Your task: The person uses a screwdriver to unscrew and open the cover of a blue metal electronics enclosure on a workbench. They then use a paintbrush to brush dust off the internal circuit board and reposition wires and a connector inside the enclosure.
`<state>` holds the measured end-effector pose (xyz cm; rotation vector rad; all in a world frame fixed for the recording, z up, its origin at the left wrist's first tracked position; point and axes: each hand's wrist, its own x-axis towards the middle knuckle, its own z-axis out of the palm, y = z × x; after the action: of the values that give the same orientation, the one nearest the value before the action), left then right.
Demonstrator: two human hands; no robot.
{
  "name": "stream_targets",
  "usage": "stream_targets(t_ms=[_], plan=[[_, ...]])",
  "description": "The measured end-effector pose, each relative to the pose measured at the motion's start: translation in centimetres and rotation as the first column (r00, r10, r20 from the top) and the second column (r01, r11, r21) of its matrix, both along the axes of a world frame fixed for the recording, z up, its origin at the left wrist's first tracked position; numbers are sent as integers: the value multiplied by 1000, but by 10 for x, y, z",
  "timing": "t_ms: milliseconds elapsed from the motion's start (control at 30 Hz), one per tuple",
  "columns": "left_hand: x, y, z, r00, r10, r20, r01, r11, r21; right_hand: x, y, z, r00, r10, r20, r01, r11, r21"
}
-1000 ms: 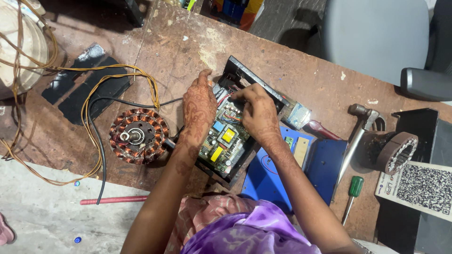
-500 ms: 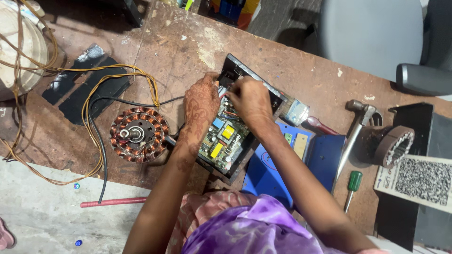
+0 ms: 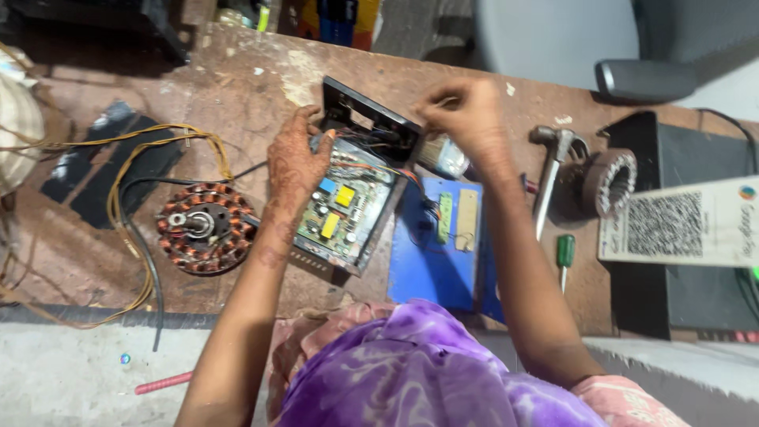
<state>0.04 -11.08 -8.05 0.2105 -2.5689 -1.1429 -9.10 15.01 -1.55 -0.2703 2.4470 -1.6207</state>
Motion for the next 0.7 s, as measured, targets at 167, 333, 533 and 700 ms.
stream_targets(t_ms=[167,333,533,700], plan=[[11,11,18,990,-19,140,46,980,-191,11,110,-15,960,-280,13,277,954,117],[-1,0,35,919,-66,388,138,977,-161,-1,148,-47,960,-277,42,232,870,435],[-24,-29,32,838,-393,379,510,811,-286,-29,154,-76,987,-102,122,6,795,607],[-33,-49,31,725,-631,277,689,660,-298,-33,156,-95,999,29,24,-38,732,680]])
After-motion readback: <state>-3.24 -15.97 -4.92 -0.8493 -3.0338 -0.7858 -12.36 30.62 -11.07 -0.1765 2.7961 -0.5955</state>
